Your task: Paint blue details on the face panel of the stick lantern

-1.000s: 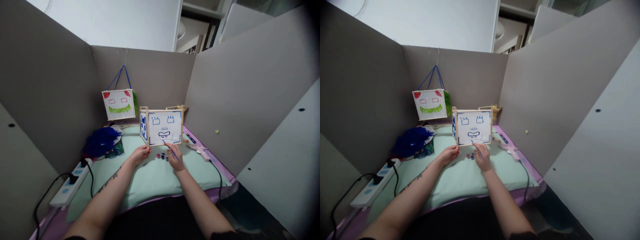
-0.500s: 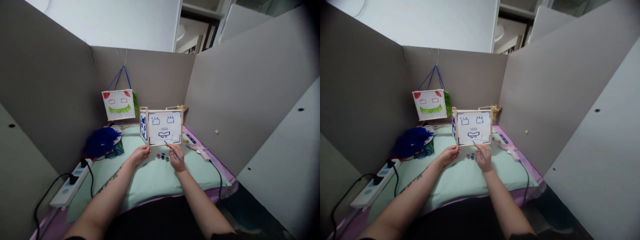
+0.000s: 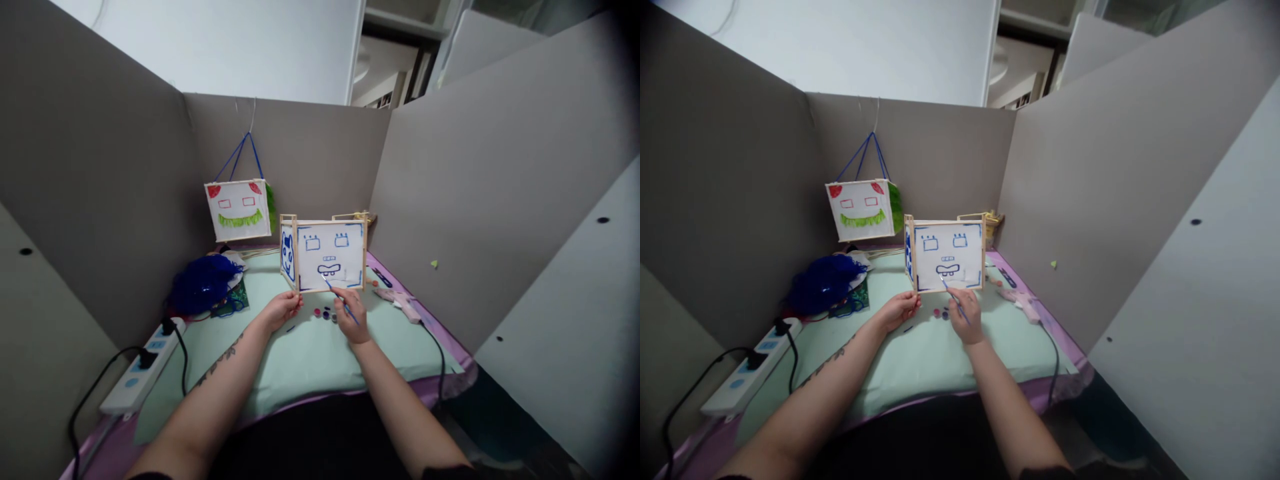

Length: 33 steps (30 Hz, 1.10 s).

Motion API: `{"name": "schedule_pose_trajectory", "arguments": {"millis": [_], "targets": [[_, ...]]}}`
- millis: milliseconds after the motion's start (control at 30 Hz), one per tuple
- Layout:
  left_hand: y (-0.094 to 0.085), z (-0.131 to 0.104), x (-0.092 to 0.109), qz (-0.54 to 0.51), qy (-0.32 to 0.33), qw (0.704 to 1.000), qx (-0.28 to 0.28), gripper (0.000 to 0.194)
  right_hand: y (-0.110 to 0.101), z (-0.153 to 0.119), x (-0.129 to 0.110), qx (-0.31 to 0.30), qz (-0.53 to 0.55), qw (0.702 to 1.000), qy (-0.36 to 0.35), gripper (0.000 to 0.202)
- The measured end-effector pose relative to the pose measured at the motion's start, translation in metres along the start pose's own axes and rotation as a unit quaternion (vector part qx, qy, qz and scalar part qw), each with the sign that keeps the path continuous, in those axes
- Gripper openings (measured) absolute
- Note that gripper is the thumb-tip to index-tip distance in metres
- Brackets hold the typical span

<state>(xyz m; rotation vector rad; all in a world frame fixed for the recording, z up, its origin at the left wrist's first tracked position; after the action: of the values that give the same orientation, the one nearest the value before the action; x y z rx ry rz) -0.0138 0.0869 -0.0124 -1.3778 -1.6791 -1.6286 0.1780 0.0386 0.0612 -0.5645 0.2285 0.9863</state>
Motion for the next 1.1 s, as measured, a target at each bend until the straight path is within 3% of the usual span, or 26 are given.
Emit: {"name": "schedule_pose_trajectory", "arguments": {"millis": [633,1100], "targets": [[0.0022,-0.0014,0.0009,0.004,0.004,1.000,-0.008,0.011,0.0005,-0.0004,0.0033,-0.002,-0.011,1.000,0.012,0.024],[0.0001,-0.0006,0.0002,0.020,0.011,1.000,-0.003,0.008,-0.0079,-0.0033,0.0073,0.030,-0.008,0.999,0.019,0.024]]}}
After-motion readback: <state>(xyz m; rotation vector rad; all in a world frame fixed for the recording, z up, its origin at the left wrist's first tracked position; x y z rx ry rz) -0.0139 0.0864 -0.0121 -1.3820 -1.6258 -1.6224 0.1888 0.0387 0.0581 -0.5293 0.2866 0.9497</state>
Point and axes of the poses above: each hand's wrist, its own z-axis towards the middle knuckle, its own y-axis out of the palm, x = y × z, the point moved 6 cm from there along z, towards the middle knuckle, and after that the axes turned 1 degree about -y, right-handed, at the moved point
